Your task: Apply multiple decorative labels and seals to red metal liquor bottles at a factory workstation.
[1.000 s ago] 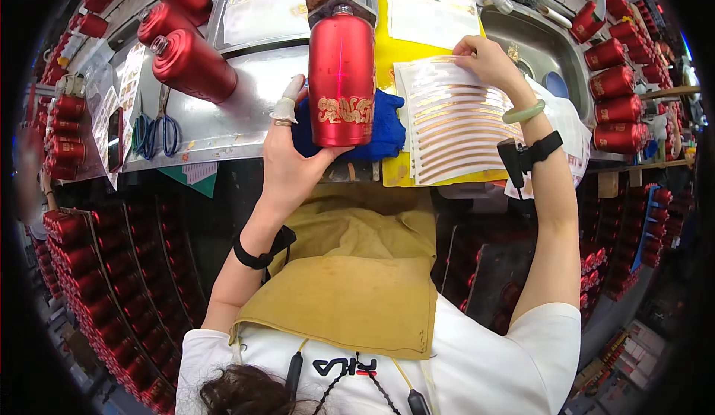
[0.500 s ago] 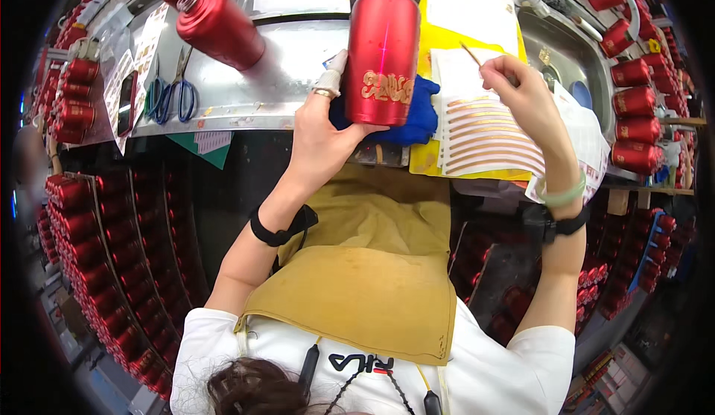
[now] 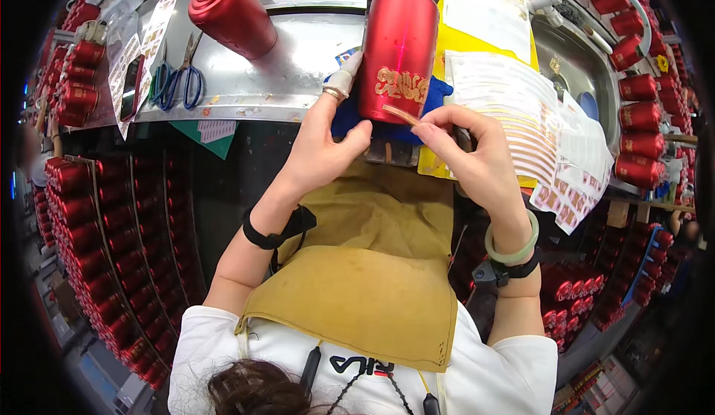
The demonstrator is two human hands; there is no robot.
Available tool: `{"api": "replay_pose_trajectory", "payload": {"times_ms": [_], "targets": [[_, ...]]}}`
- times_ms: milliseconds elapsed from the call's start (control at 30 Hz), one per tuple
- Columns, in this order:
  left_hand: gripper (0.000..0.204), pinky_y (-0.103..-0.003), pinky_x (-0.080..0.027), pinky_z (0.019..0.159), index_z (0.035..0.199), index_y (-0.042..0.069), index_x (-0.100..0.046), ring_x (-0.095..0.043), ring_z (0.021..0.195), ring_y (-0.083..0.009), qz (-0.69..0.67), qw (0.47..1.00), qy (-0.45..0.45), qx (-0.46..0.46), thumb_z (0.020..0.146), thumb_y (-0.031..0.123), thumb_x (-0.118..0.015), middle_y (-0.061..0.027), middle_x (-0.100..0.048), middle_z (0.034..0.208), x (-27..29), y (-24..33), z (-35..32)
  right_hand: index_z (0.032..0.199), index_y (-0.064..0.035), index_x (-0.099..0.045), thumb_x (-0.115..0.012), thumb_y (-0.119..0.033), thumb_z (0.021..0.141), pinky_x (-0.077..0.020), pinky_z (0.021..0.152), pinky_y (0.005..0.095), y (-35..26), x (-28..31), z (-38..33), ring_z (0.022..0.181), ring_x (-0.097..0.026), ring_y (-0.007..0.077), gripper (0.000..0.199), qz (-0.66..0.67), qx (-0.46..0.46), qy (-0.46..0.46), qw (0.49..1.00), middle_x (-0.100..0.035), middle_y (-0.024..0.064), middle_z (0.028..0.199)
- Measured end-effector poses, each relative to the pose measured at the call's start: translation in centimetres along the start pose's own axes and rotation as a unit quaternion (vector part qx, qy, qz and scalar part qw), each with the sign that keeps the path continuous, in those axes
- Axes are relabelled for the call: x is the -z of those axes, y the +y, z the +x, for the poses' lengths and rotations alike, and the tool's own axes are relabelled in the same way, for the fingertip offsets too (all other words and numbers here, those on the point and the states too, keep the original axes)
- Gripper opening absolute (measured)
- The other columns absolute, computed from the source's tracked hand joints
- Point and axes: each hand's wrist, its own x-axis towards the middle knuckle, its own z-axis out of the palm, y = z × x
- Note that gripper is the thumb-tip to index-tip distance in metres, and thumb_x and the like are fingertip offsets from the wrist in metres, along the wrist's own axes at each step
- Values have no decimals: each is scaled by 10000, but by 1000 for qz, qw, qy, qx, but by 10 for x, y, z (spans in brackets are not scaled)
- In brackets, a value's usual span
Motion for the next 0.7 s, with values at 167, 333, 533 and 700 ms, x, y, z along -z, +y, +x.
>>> {"api": "replay_pose_trajectory", "payload": {"times_ms": [167,333,533,700], "targets": [[763,-392,-215,1250,1579,-76,-251,-297,1526,-263,-115,991,50,55,947,25,-666,-199,-333,1623,-17,9,4,950,5,-743,-747,-181,930,-380,600,216,11,4,2,673,-481,20,187,-35,-18,8,999,-600,-53,735],[764,-398,-222,1248,1584,-63,-249,-297,1525,-266,-88,994,59,27,966,70,-679,-202,-324,1625,-20,10,1,938,4,-751,-755,-190,926,-373,593,228,28,1,3,665,-475,29,195,-10,5,40,999,-598,-46,727],[728,-397,-200,1256,1590,-60,-232,-264,1542,-264,-121,991,52,32,987,46,-627,-198,-292,1644,-19,6,-1,914,7,-753,-758,-176,921,-381,598,238,33,-4,4,662,-489,46,183,-32,24,80,996,-607,-13,704],[731,-401,-205,1256,1590,-57,-230,-269,1539,-267,-117,991,55,31,988,50,-630,-198,-295,1642,-20,4,-2,917,5,-752,-759,-170,918,-399,610,250,35,-5,4,668,-512,67,176,-29,27,91,995,-632,3,720]]}}
